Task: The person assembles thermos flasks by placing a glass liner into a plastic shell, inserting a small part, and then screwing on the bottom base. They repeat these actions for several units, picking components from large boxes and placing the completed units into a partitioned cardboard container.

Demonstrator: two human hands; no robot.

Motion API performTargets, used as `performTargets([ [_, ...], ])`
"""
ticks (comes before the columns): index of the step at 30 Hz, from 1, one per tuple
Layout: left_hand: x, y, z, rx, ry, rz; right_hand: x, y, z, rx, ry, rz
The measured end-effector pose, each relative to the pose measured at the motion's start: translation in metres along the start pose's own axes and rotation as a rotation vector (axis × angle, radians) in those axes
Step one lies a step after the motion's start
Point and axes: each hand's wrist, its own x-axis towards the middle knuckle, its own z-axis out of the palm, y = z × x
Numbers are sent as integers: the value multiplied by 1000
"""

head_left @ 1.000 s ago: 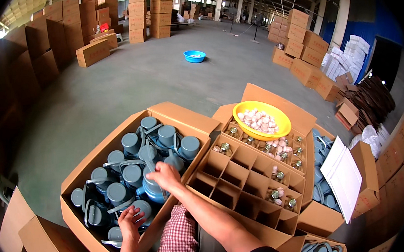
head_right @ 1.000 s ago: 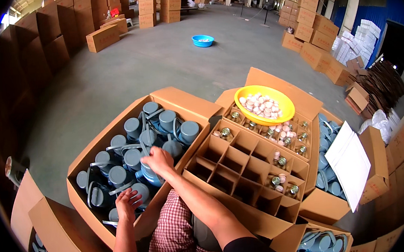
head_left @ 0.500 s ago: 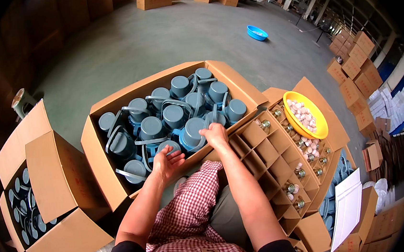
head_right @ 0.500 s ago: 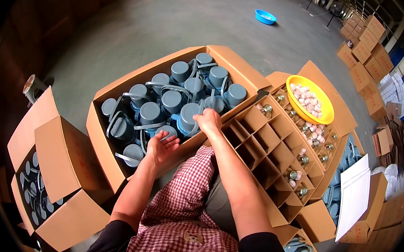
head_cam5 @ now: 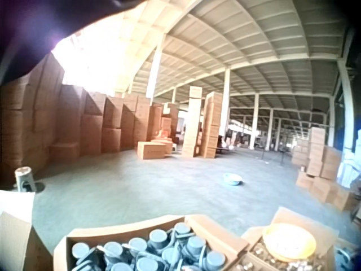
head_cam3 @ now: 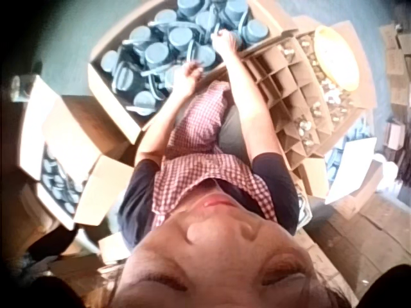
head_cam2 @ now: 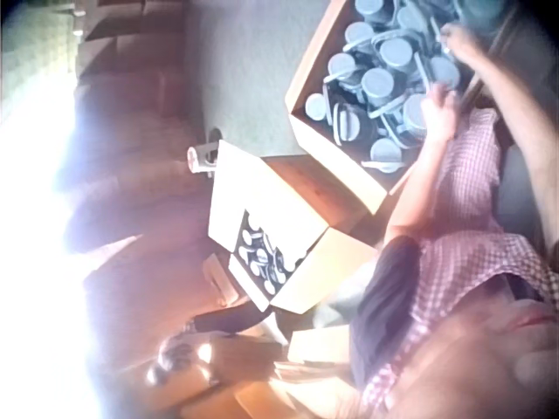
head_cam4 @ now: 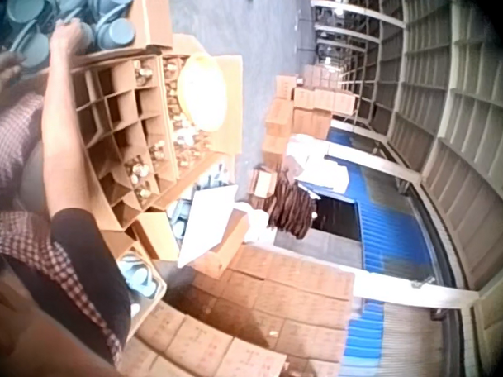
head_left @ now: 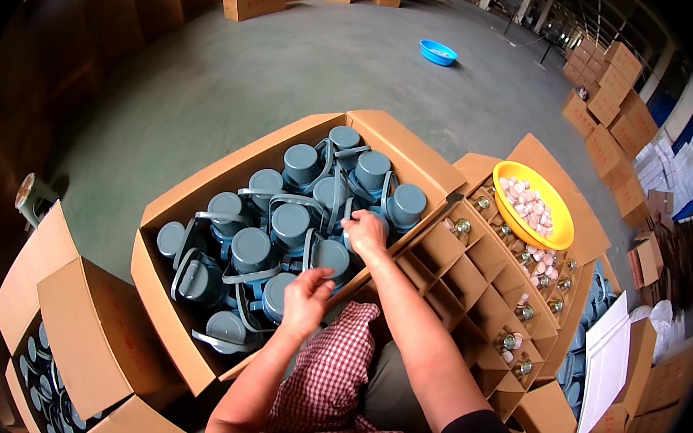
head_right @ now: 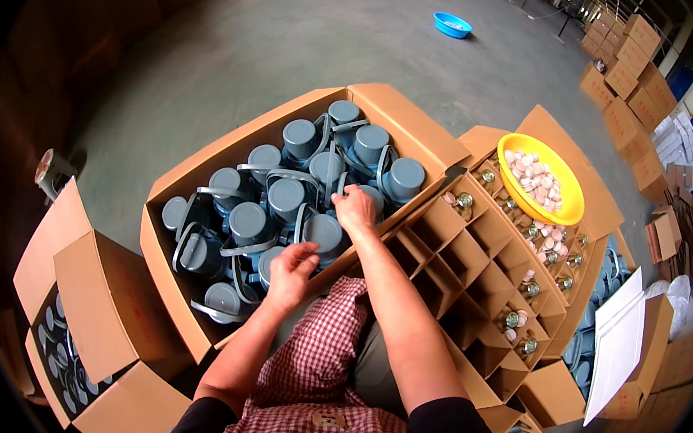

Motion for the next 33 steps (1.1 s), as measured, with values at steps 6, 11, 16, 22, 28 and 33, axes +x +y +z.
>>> performTargets([
  [6, 22, 4, -2, 98, -64, -117, 10, -3, 3, 22, -32, 85],
  [11, 107, 15, 11, -80, 38, 27, 12, 33, 4, 85, -45, -56],
  [16, 210, 11, 47, 451, 253, 26, -7, 42, 7, 104, -24, -169],
  [22, 246, -33, 74, 833, 75, -190, -10, 41, 3, 115, -52, -222],
  [28, 228, 98, 6, 531, 180, 21, -7, 45, 5, 270, -40, -161],
  [33, 116, 231, -29, 111, 80, 231, 6, 63, -10, 660, 276, 23],
])
